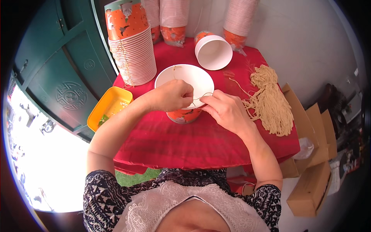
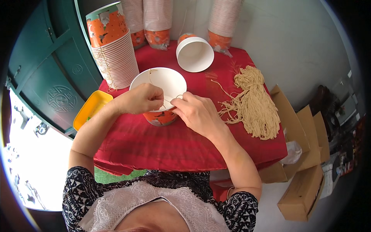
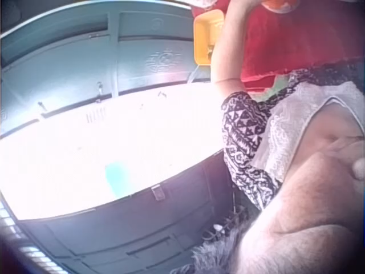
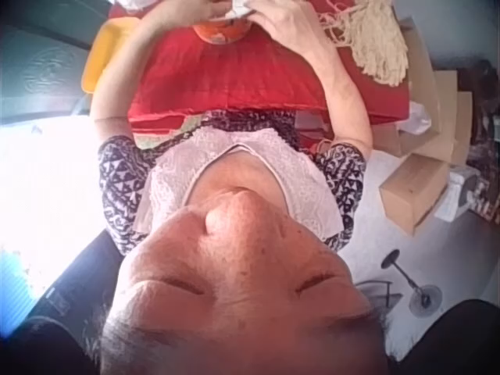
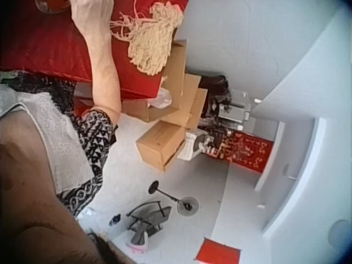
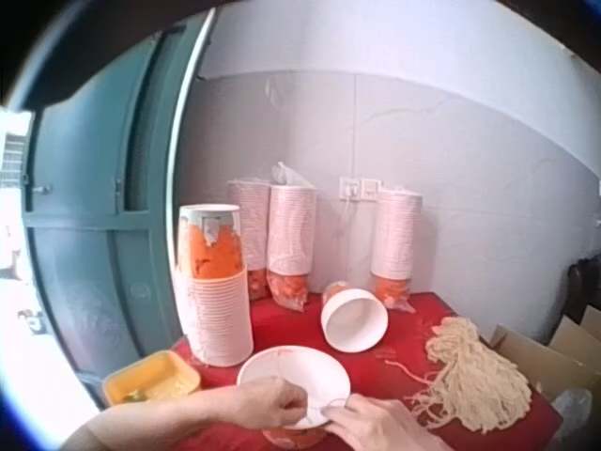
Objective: The recorder is attaching handles or strings to paper buckets.
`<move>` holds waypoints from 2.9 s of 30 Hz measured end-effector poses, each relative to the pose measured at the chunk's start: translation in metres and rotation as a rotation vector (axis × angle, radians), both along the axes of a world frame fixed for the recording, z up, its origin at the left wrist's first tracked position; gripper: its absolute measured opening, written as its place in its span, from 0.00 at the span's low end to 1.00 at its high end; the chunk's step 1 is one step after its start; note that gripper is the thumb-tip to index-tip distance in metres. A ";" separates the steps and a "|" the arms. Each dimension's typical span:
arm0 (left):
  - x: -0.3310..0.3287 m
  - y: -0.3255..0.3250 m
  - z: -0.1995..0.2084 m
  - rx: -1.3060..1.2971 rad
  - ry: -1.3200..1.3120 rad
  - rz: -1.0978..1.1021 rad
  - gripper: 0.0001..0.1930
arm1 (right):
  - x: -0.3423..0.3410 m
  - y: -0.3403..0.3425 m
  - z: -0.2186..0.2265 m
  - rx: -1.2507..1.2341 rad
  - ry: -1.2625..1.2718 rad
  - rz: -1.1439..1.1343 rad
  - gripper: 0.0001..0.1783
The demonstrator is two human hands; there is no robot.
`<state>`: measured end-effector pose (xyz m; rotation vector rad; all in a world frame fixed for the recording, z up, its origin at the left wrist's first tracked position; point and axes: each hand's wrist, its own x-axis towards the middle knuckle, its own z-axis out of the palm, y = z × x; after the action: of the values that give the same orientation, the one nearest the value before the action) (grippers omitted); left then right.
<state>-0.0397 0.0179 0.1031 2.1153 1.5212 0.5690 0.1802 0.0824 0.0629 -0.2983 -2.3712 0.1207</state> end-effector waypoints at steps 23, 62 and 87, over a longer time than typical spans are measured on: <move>0.024 0.000 -0.065 0.709 0.657 0.034 0.06 | -0.028 0.046 -0.069 0.557 0.108 0.015 0.09; 0.041 0.023 -0.116 -0.224 -0.451 0.520 0.07 | -0.005 0.051 -0.071 -0.195 -0.181 -0.002 0.08; 0.042 0.022 -0.122 -0.162 -0.595 0.474 0.07 | -0.024 0.022 -0.101 -0.445 0.080 -0.179 0.09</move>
<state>0.0020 0.0398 -0.0193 1.2871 1.6235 1.0821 0.1560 0.1041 -0.0378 -0.7005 -2.2062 0.5665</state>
